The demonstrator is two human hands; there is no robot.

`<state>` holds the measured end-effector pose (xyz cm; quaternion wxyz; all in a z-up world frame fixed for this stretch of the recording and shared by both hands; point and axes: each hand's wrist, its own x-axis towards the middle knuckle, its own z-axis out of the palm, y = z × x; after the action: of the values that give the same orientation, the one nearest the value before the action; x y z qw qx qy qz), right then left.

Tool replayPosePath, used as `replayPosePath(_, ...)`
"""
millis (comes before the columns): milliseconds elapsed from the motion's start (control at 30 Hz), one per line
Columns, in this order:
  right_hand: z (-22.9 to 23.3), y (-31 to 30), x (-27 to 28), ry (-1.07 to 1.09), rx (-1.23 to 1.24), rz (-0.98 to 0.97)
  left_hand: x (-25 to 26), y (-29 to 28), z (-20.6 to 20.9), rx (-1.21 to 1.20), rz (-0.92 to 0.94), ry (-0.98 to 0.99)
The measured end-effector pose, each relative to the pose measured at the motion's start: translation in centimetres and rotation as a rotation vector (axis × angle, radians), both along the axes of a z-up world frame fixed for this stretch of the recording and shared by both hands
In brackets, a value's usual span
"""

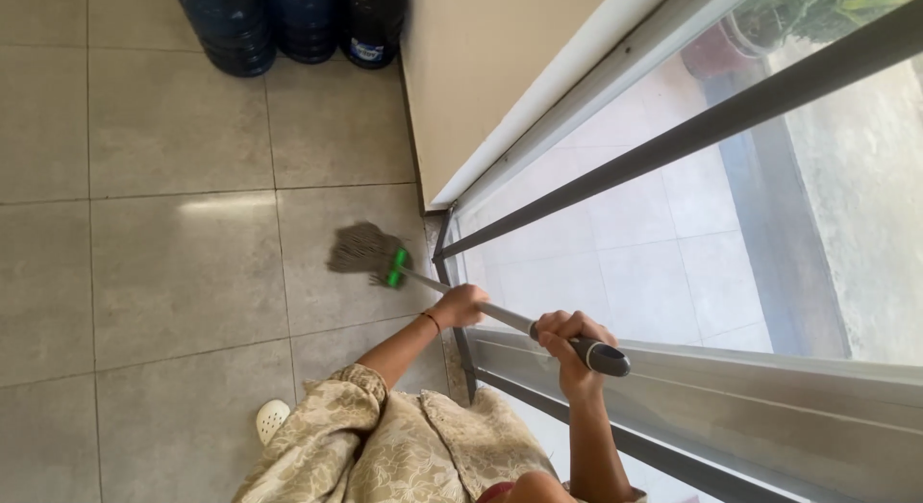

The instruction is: The recorder mops the tiled floor of a dining area, moving between tables and chairs, and then mops towards a balcony.

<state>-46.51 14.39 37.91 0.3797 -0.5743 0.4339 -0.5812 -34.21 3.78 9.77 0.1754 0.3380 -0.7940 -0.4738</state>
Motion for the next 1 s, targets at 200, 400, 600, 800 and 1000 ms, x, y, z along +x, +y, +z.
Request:
replayPosePath(200,-2.2,-2.2,-0.5,-0.054,-0.065,0.085,2.1,-1.9,1.6,-0.056,-0.019,-0.139)
replayPosePath(400,-12.2,-6.1,5.4,-0.265,-0.163,0.151,12.9,-7.3,-4.2,-0.235,0.151,-0.171)
replayPosePath(600,-17.1,-8.8,14.2,-0.133,-0.099,0.103,21.0,-12.2,-10.2,-0.502,0.618,-0.745)
replayPosePath(800,-10.5,-5.0,10.4,-0.005,0.022,-0.013,15.4,-8.4,-9.9,-0.290,0.395,-0.180)
replayPosePath(1000,-0.6,1.3,7.0,0.052,-0.072,-0.057,6.0,0.2,-2.2,-0.174,0.296,0.117)
